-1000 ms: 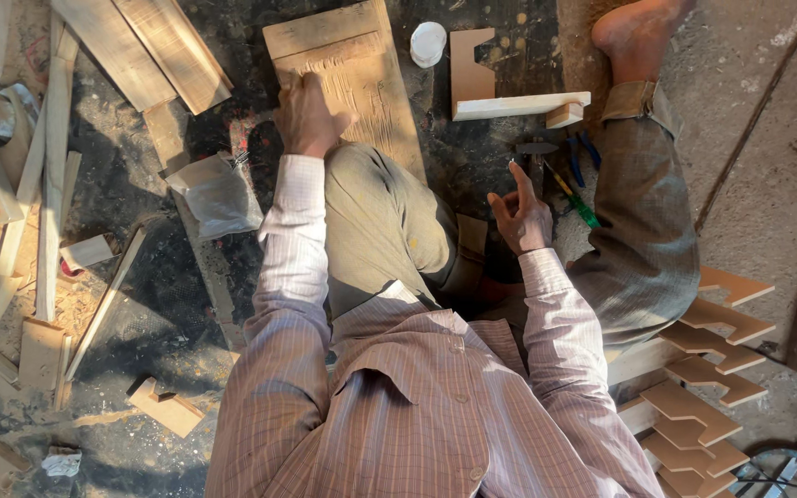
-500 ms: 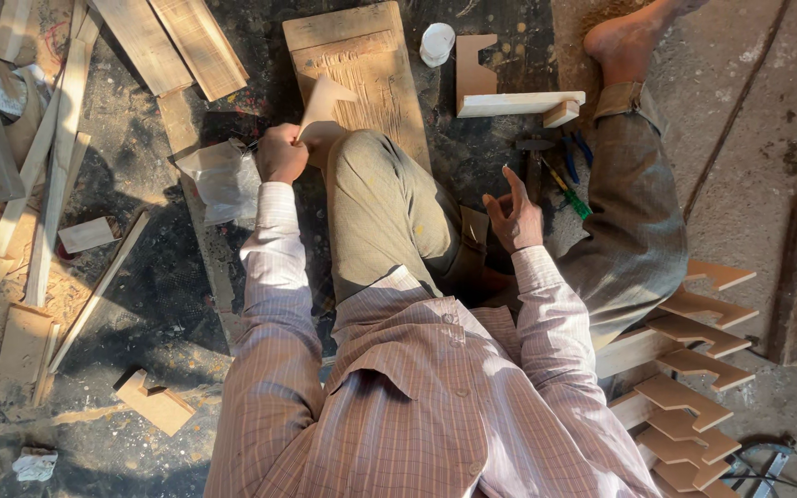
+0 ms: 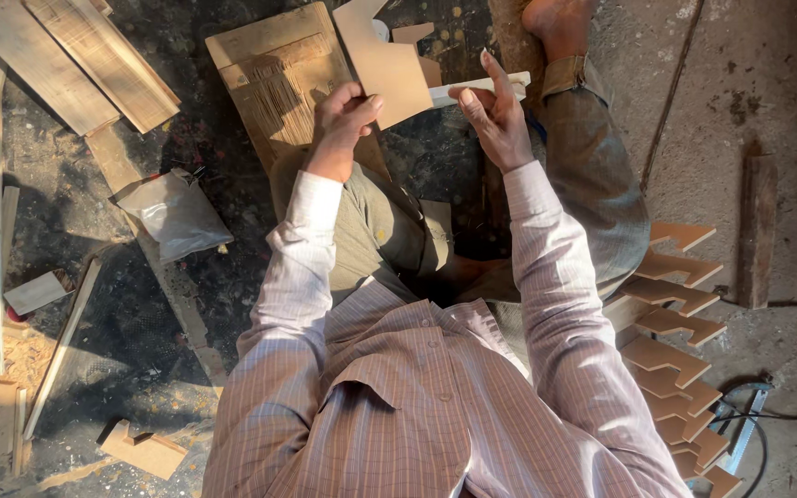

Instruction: The person sits on the workshop floor assembling small cut wooden pieces. They fit parts together, apply glue from a small white cup, and tap joints with a hammer, working on pieces one at a time and setting completed assemblies aside.

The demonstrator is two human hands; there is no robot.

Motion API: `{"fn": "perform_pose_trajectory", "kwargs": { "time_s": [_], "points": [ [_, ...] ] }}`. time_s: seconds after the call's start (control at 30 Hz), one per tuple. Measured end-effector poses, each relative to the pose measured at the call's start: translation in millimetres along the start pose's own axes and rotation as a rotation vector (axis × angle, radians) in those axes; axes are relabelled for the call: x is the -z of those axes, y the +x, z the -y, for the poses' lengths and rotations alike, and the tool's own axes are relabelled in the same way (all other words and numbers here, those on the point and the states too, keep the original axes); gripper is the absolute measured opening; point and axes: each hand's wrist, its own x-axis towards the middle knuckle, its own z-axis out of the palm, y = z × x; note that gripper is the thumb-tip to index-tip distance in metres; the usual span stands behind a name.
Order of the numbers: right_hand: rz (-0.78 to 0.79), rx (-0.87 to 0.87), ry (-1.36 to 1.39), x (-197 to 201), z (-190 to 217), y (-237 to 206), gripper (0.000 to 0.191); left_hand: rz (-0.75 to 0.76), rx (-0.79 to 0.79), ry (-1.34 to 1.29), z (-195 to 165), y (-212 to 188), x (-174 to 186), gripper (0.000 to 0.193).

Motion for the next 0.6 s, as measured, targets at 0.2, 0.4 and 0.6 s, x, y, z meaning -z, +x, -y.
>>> {"fn": "perform_pose_trajectory", "kwargs": {
  "time_s": [0.2, 0.4, 0.6],
  "points": [
    [0.099, 0.013, -0.231, 19, -33, 81, 0.086, 0.075, 0.054, 0.028, 39, 93, -33, 0.023],
    [0.110, -0.021, -0.263, 22, -61, 120, 0.093, 0.065, 0.001, 0.019, 56, 137, -42, 0.023],
    [0.135, 0.031, -0.423, 21, -76, 135, 0.092, 0.008, 0.027, 0.114, 63, 153, -43, 0.022]
  ]
}}
